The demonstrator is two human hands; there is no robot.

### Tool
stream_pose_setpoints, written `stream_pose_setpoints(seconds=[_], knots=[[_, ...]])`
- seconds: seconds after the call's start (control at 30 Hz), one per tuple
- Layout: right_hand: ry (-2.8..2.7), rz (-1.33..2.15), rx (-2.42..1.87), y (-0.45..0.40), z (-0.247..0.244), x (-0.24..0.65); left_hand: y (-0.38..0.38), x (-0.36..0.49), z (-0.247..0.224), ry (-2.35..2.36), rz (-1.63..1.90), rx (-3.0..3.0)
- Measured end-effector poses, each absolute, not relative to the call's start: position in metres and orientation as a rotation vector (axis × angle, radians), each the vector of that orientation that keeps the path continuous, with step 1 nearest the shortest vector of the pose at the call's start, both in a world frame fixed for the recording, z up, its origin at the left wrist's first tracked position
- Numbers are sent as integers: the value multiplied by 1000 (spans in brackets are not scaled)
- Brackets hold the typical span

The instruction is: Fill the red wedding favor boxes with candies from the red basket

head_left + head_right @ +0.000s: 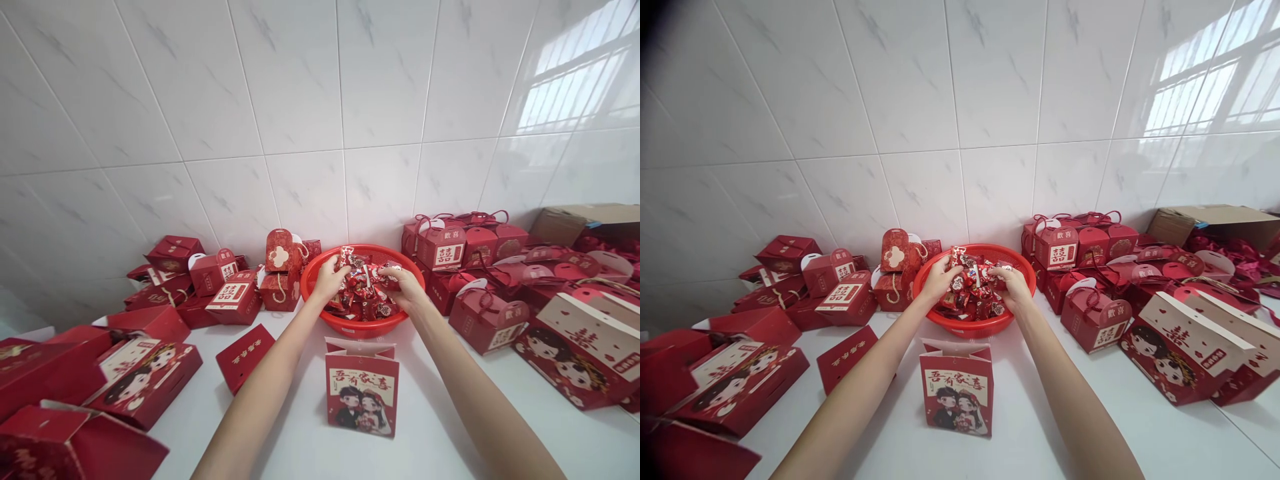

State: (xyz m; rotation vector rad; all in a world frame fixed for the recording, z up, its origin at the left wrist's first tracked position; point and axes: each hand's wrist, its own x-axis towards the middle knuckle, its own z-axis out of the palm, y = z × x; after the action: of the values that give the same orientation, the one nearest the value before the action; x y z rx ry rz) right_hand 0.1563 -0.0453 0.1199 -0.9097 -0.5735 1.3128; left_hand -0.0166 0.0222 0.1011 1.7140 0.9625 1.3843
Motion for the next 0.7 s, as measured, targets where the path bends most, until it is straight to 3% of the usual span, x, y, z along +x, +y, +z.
stream_pose_setpoints(seconds=[0.27,0.7], knots=[[-719,1382,-929,-47,120,155,21,-17,101,710,1412,1809],[-759,1388,-933,-51,124,154,12,-19,104,767,1261,1837]])
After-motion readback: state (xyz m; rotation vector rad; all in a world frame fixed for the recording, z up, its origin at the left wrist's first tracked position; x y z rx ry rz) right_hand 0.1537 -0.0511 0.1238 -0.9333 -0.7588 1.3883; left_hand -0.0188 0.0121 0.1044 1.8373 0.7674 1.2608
